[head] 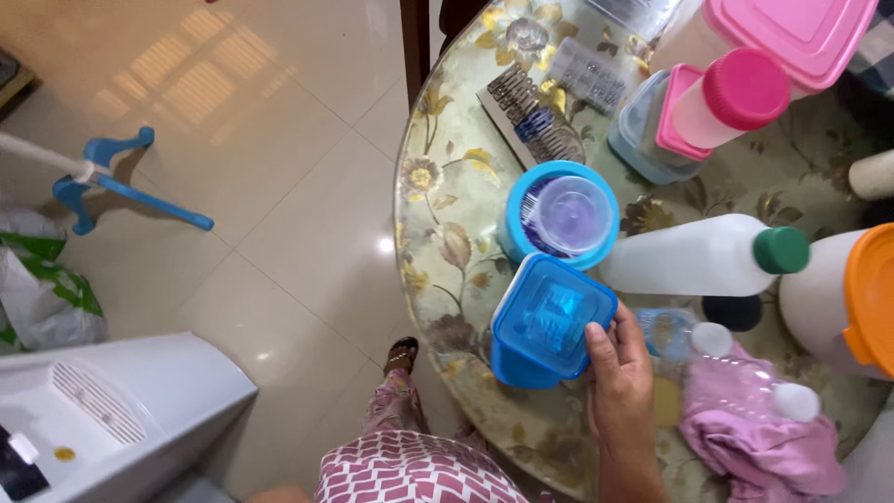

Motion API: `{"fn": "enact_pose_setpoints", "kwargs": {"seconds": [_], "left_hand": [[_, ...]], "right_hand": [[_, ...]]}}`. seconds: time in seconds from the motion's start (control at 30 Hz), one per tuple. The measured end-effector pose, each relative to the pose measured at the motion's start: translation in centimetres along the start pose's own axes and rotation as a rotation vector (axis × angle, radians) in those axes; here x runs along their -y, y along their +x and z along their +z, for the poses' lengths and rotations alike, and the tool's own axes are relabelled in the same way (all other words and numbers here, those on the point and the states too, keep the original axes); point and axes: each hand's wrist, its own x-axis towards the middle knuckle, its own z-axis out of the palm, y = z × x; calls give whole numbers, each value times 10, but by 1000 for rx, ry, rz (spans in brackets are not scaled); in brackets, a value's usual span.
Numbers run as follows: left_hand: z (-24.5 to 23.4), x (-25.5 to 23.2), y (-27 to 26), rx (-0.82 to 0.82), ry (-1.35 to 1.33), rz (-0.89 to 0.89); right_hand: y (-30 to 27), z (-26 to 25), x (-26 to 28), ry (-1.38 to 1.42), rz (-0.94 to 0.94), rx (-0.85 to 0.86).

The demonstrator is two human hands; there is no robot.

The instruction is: The person opens and closes several plastic containers and bottles on a table, then stacks them by size and color. They handle a small blue container, a clear bottle, and larger pink and purple containers, arranging them into neat stacks.

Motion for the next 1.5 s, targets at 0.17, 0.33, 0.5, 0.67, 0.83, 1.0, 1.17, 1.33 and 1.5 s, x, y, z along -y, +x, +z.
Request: {"fn": "enact_pose_setpoints", "kwargs": {"seconds": [0.17,0.33,0.5,0.67,0.83,1.0,1.17,1.33,1.5], "left_hand": [[-37,0,14,34,23,15],[-44,39,49,-80,240,-130],[-32,117,56,-141,202,-243],[-50,171,68,-213,183,-497],[-50,209,73,-282,410,-380],[-39,221,77,-256,435,-378],[-37,201,68,-353,510,-219],[-10,177,59,-174,-120,-305],[32,155,50,60,-735,-399]], "right_hand": [[-3,31,-5,-49,0,-46],[-5,55,-13,-118,39,-96],[-7,73,-12,-159,-33,-51],[-22,73,-2,-640,-126,-209],[-27,72,-20,-1338,34,-178],[-24,76,-47,-1432,-55,-175],[-28,65,-33,-1241,186,-240],[-45,61,4,-866,-168,-245],[-51,82,22,-815,-392,-106]]}}
